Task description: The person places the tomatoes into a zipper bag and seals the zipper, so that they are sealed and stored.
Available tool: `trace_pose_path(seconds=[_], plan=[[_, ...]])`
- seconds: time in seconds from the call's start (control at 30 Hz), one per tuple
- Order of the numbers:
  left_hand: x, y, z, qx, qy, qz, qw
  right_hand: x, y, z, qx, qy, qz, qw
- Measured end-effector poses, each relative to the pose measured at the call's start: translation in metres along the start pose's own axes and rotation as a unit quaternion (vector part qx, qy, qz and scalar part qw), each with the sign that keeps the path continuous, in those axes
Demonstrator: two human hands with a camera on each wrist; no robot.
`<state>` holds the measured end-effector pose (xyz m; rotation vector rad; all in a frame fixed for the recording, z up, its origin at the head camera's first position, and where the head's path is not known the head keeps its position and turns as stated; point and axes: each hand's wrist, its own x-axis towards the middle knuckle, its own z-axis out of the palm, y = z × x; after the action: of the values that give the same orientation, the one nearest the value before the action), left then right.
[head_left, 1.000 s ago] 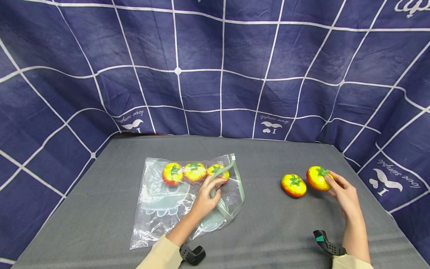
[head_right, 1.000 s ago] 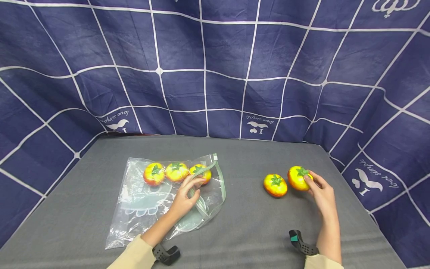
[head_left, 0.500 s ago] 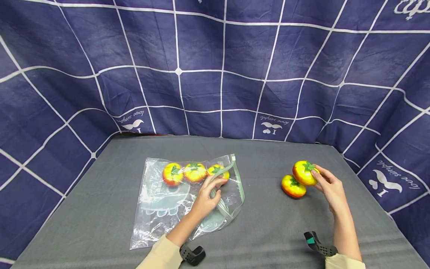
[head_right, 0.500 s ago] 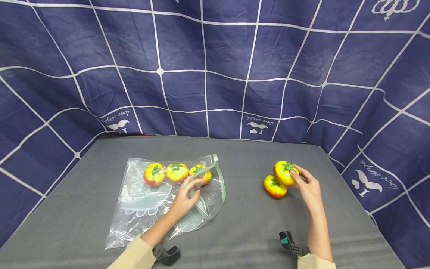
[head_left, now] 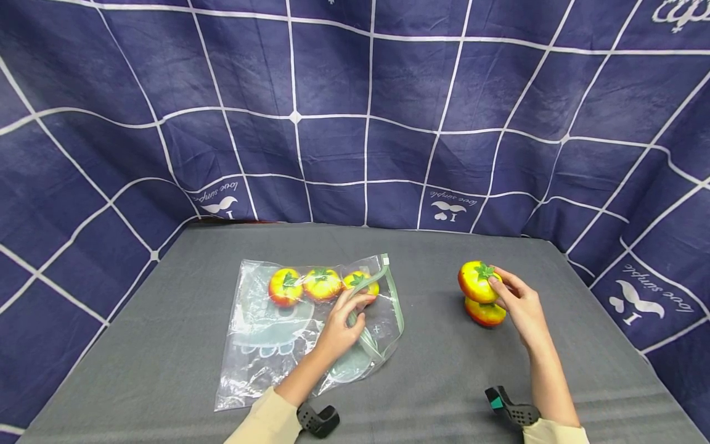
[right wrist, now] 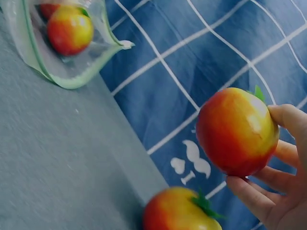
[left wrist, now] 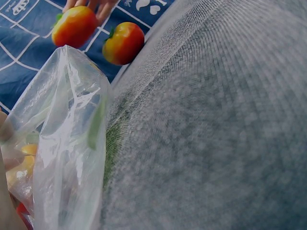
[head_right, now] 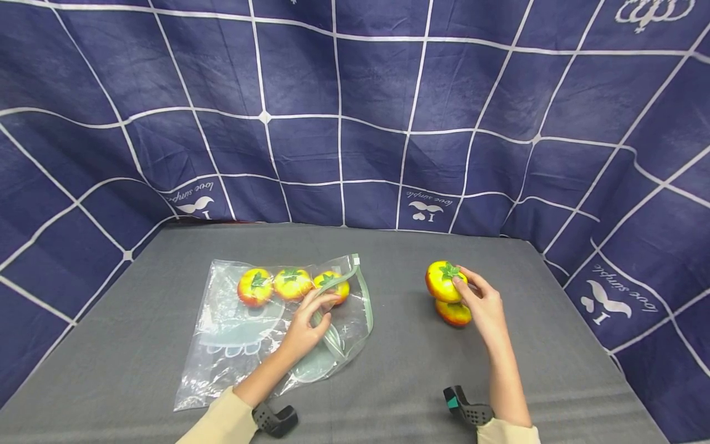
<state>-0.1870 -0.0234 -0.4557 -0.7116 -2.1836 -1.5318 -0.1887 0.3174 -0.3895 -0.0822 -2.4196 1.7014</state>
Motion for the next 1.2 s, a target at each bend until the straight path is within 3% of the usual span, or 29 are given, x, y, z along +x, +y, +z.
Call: trace_pose_path(seconds=[0.1,0.27,0.47,0.67,0.97,1.2], plan=[[0.0,0.0,0.0,0.0,0.002,0.004,1.0,-0.014,-0.029,0.015,-0.027,-0.015,0.002,0.9995],[0.001,0.0,0.0,0.008,0.006,0.015,0.9998,-0.022,-0.042,0.033,-0.047,-0.029,0.01,0.9984],[0.001,0.0,0.0,0.01,0.007,0.019,0.9997,-0.024,-0.041,0.055,-0.076,-0.049,0.007,0.9958],[0.0,-0.001,0.0,0.005,0.003,0.008,0.9999,-0.023,-0.031,0.085,-0.107,-0.085,-0.025,0.9904],[0.0,0.001,0.0,0.007,0.006,0.018,0.9998,-0.02,-0.019,0.128,-0.12,-0.082,-0.041,0.9885],[0.001,0.002,0.0,0.013,0.007,0.023,0.9996,-0.021,-0.015,0.144,-0.106,-0.074,-0.032,0.991]])
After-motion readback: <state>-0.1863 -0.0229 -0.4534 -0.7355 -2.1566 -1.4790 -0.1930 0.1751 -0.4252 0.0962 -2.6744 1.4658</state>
